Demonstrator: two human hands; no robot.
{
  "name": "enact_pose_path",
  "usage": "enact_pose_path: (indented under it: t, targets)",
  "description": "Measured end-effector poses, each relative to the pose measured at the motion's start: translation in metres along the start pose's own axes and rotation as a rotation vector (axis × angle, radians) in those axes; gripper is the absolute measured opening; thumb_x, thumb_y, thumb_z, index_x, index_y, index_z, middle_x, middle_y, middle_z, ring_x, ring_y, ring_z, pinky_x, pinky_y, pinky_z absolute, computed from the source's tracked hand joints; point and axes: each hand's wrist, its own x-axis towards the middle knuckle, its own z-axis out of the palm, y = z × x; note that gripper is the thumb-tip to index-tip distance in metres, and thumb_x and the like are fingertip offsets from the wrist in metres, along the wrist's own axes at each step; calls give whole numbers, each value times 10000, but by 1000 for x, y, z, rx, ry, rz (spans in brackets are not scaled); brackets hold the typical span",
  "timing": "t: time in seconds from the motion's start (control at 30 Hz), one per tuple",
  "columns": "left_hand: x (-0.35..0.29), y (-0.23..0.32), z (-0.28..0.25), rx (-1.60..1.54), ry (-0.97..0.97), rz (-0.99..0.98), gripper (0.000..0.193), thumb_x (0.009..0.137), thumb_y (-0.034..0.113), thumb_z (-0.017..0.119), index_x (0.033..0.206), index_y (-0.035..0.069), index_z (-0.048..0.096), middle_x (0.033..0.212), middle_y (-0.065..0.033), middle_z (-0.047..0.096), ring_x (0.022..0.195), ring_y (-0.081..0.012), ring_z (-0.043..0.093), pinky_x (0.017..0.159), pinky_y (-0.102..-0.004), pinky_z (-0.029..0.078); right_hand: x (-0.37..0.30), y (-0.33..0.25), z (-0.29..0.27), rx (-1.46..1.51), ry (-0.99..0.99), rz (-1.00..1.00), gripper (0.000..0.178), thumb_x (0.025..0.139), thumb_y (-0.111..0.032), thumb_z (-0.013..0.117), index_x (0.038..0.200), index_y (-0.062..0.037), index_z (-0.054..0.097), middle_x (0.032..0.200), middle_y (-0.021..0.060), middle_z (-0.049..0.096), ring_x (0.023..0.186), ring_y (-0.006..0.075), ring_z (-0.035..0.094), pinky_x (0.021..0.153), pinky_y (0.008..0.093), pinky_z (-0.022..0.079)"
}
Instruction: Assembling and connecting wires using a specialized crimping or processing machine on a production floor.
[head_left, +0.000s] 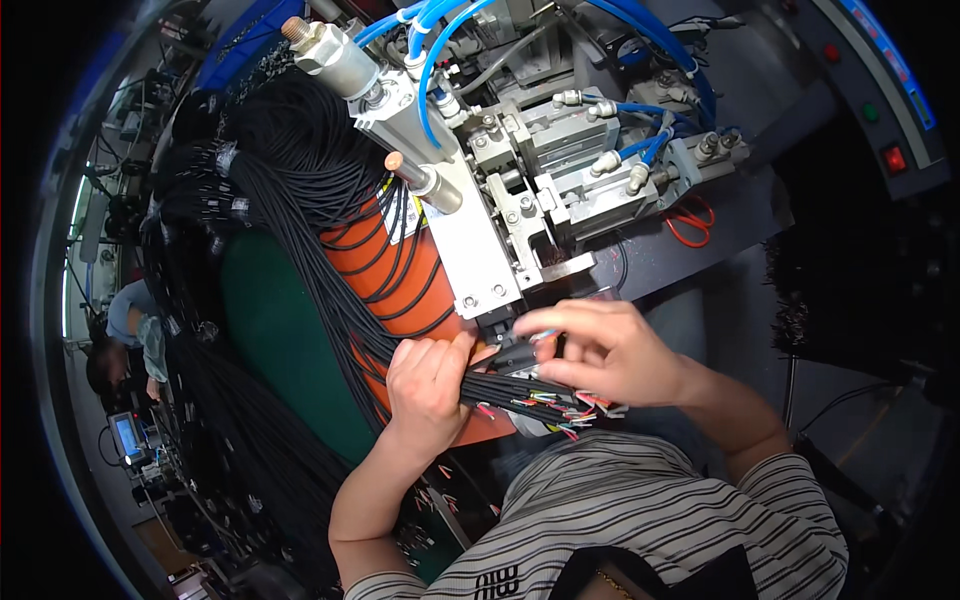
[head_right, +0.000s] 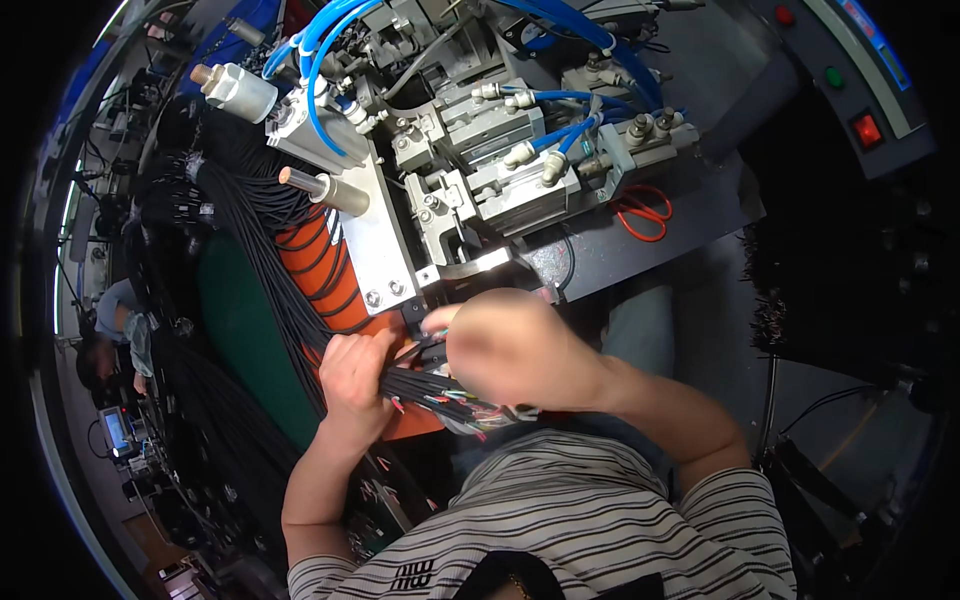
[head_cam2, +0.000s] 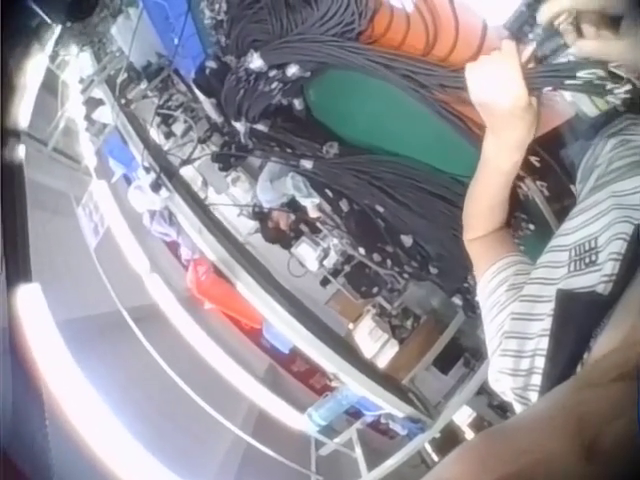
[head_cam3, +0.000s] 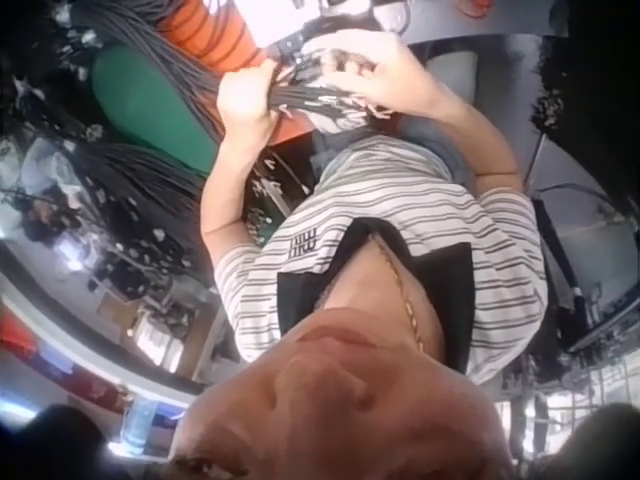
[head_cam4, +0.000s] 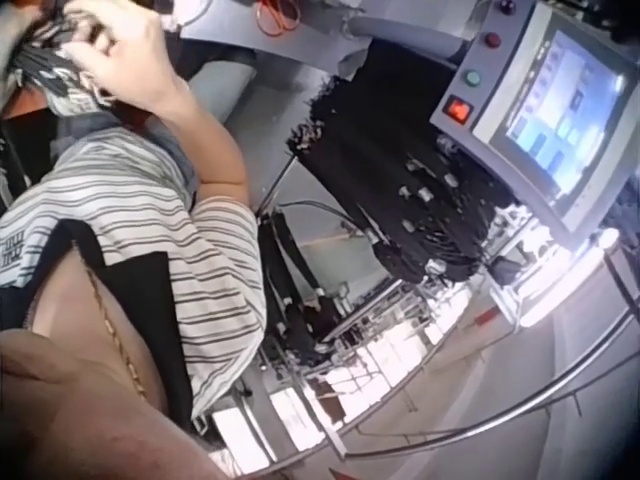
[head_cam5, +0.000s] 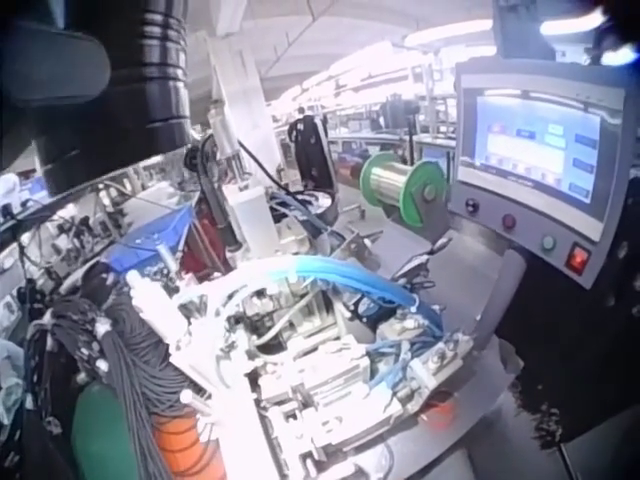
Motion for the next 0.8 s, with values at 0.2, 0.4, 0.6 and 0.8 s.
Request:
enact_pose_path:
  t: [0.2, 0.4, 0.6, 0.8]
  targets:
    - [3, 10, -7, -240, 1, 78, 268, 797, 134, 753, 1001, -13, 660, 668, -72, 549, 565, -234, 554, 536, -359, 377, -2, 0, 10, 531, -7, 253, 184, 905, 53, 618, 1083, 31, 660, 917, 76, 638, 667, 47, 610, 591, 182, 474]
    - [22, 16, -5, -281, 32, 5, 205, 805, 101, 741, 980, 21, 671, 687, -75, 617, 589, -242, 607, 539, -346, 401, 3, 10, 12, -26, 20, -154, 183, 881, 68, 624, 1051, 16, 666, 931, 75, 642, 669, 48, 598, 551, 190, 452]
    - [27, 14, 4, -416, 74, -103, 166, 806, 82, 745, 948, 24, 682, 703, -78, 657, 599, -241, 631, 549, -341, 415, 1, 5, 18, 709, 66, 165, 199, 969, -9, 561, 1150, 52, 615, 935, 70, 645, 660, 65, 606, 539, 180, 432]
    - [25, 12, 9, -431, 99, -61, 178, 791, 111, 757, 926, 13, 694, 740, -79, 678, 611, -225, 636, 556, -333, 413, 6, 10, 6, 774, -58, 288, 226, 1008, -124, 540, 1119, 38, 652, 817, 53, 629, 596, 67, 579, 515, 175, 422]
